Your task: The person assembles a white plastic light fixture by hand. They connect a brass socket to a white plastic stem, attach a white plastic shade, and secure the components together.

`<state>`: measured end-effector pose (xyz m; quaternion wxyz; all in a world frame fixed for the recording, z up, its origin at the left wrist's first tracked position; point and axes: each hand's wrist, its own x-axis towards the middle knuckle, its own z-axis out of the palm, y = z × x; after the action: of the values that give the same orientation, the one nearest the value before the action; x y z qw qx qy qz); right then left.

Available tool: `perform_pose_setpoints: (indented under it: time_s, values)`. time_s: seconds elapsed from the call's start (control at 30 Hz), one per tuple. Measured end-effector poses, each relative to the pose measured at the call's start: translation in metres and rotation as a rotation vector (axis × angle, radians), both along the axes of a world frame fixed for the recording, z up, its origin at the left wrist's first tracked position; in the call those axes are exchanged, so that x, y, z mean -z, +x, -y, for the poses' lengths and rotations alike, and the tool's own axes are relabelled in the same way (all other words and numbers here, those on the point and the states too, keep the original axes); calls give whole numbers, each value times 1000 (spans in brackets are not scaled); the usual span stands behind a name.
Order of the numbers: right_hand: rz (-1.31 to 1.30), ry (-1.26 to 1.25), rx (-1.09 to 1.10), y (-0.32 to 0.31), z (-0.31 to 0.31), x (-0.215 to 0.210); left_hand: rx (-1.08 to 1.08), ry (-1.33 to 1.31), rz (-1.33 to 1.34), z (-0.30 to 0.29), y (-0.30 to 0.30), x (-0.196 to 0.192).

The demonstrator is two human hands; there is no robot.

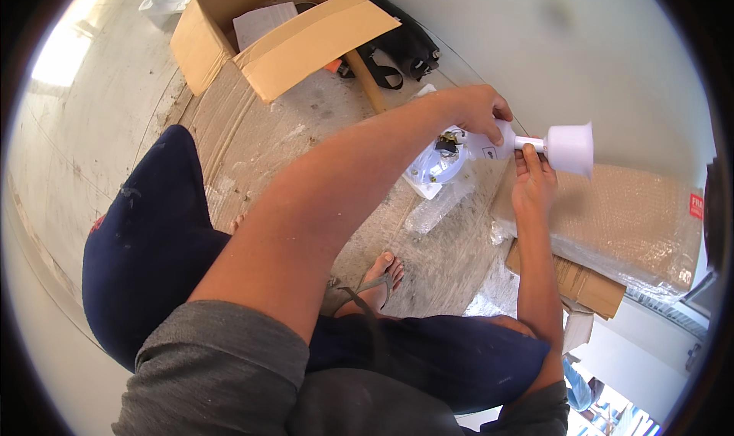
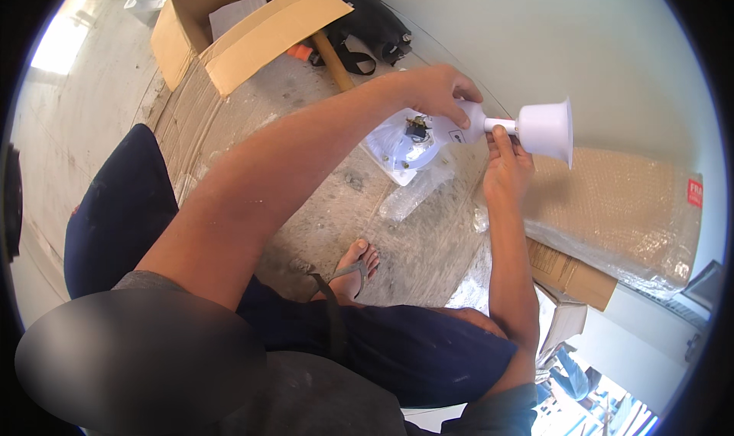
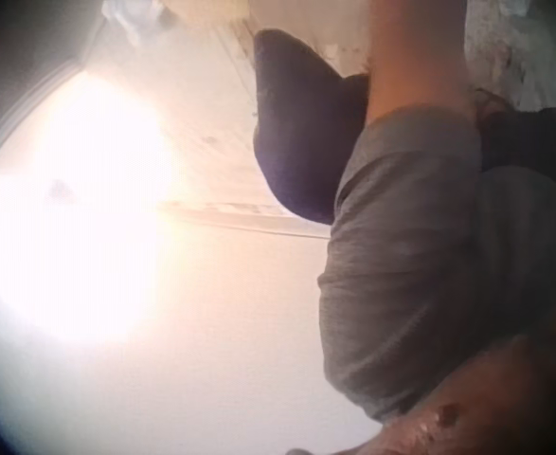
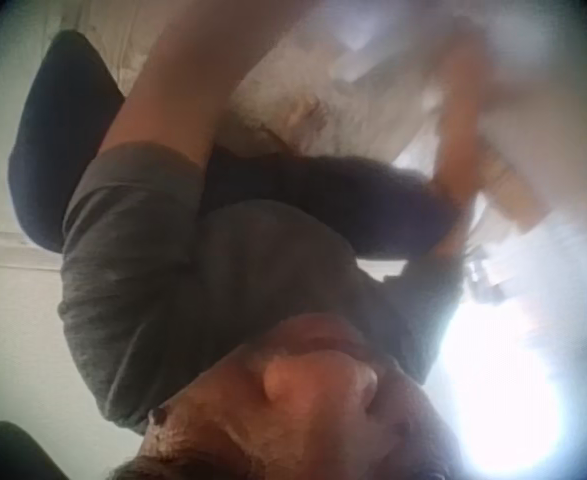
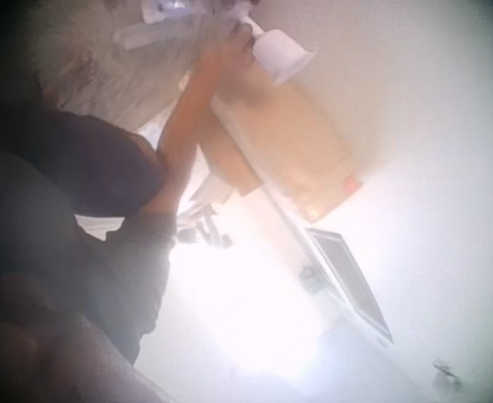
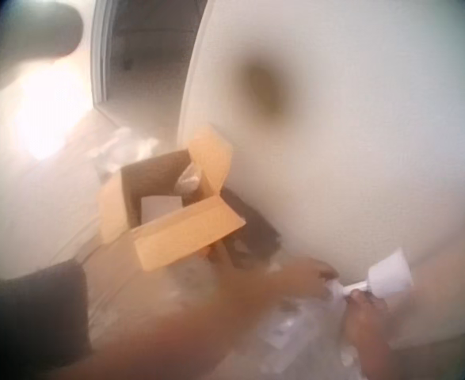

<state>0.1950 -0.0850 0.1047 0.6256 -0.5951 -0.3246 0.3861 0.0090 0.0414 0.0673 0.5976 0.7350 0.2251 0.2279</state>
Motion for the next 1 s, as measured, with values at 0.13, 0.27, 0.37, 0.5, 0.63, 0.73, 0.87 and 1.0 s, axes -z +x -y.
perform_pose_setpoints:
  time_s: [0.13, 0.27, 0.37, 0.5, 0.63, 0.73, 0.87, 1.0]
  values:
    - [74, 10, -35, 3, 4, 0, 25, -48, -21, -3, -1, 1]
    - [171, 31, -62, 0, 5, -4, 43, -65, -89, -7, -6, -6]
    - [166, 53, -76, -10, 10, -7, 59, -12, -125, -6, -10, -9]
    - [18, -23, 25, 3, 21, -2, -61, 38, -225, 3, 2, -15]
    - [81, -85, -10, 1, 27, -5, 16, 27, -366, 1, 3, -28]
    - [207, -66, -132, -5, 21, -18, 68, -75, -352, -4, -2, -28]
    - [332, -143, -203, -9, 2, -32, 65, -217, -315, -14, -5, -15]
    - [232, -142, -80, -10, -3, -32, 19, -165, -297, -11, -2, -9]
